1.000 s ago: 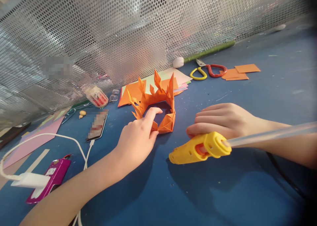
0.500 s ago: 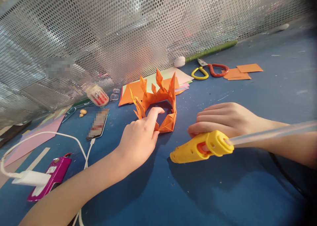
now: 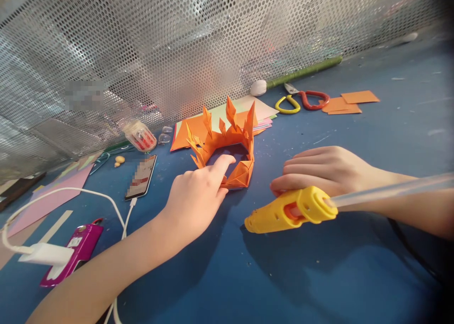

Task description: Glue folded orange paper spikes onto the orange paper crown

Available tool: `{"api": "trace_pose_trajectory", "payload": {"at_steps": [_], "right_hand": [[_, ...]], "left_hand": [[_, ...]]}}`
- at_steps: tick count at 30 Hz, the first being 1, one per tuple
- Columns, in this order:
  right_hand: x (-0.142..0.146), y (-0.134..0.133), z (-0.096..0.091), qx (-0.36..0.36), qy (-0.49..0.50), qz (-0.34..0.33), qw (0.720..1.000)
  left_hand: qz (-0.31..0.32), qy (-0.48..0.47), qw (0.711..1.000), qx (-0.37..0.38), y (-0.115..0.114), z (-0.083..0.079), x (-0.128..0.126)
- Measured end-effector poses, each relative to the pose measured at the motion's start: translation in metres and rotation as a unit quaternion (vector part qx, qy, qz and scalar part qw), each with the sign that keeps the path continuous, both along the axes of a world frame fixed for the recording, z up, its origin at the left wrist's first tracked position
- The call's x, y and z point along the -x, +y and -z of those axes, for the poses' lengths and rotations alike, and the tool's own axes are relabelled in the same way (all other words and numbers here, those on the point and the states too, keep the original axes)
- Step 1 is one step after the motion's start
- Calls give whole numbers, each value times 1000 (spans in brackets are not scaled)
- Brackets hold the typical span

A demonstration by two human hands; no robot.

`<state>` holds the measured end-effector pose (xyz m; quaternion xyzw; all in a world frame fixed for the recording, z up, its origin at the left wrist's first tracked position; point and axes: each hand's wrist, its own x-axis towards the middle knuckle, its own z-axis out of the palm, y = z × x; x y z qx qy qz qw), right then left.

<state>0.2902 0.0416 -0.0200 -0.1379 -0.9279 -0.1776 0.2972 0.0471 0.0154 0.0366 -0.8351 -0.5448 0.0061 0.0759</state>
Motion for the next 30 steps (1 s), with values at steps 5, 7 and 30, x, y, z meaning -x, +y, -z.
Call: {"api": "trace_pose_trajectory", "payload": {"at_steps": [5,7,30], "right_hand": [[0,1,0,-6,2,4,1000],[0,1,-1,-9,2,6,1000],[0,0,-2,-1,1,3,1000]], "left_hand": [[-18,31,999,13,1,0,-2],[-24,34,999,25,1,-1,-3],[11,-63,996,64,4,-3,2]]}}
